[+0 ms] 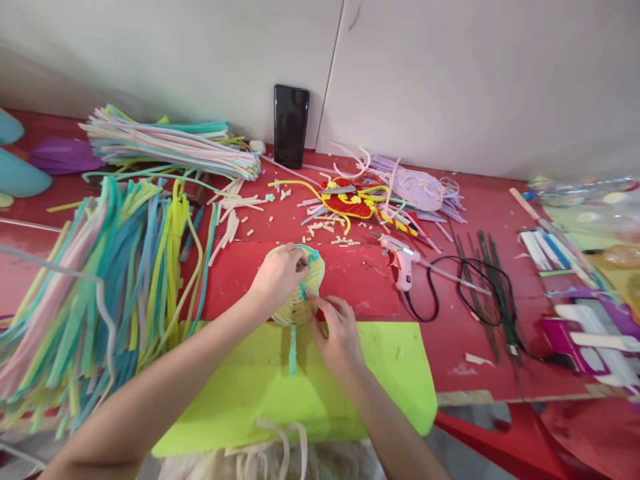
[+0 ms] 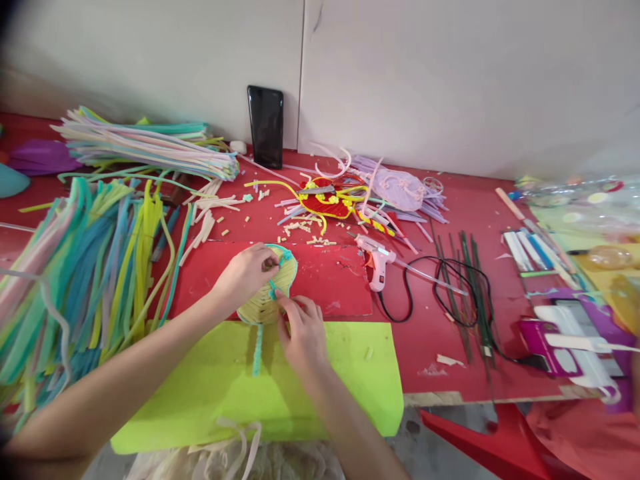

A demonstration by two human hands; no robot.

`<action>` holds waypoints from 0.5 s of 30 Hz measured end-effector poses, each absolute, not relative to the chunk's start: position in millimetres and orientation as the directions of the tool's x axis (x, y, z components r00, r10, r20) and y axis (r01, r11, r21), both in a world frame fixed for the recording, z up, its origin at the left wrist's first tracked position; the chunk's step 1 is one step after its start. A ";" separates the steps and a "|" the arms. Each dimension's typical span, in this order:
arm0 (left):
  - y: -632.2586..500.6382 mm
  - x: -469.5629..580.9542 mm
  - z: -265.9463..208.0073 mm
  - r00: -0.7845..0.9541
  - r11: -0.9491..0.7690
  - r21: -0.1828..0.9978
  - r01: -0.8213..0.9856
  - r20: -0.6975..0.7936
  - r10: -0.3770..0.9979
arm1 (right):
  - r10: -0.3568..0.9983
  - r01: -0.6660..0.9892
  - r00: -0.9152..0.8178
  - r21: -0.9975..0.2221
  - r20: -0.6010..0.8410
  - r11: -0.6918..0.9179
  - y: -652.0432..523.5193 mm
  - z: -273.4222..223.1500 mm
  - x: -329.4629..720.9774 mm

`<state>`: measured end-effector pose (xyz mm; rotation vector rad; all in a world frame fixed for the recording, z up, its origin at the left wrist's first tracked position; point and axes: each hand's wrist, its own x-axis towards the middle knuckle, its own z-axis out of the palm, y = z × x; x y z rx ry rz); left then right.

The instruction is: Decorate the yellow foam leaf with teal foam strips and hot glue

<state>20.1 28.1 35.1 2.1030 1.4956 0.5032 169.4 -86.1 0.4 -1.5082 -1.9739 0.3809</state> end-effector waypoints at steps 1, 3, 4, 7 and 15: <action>27.2 20.4 35.3 0.324 -0.264 0.594 0.760 0.005 0.946 | 0.943 0.764 -0.158 -0.569 0.293 0.305 -86.2 -0.1 169.6; 26.9 20.2 34.8 0.332 -0.272 0.601 0.751 0.011 0.943 | 0.945 0.763 -0.157 -0.572 0.286 0.300 -86.1 -0.3 169.9; 27.8 19.6 34.0 0.343 -0.283 0.609 0.741 0.019 0.939 | 0.946 0.763 -0.158 -0.573 0.285 0.300 -86.0 0.0 169.9; 34.9 16.4 30.8 0.396 -0.317 0.653 0.688 0.028 0.918 | 0.945 0.762 -0.158 -0.574 0.286 0.301 -85.7 1.0 169.4; 62.9 8.5 21.5 0.559 -0.527 0.491 0.694 0.094 0.824 | 0.942 0.764 -0.148 -0.570 0.301 0.302 -86.3 -0.4 168.3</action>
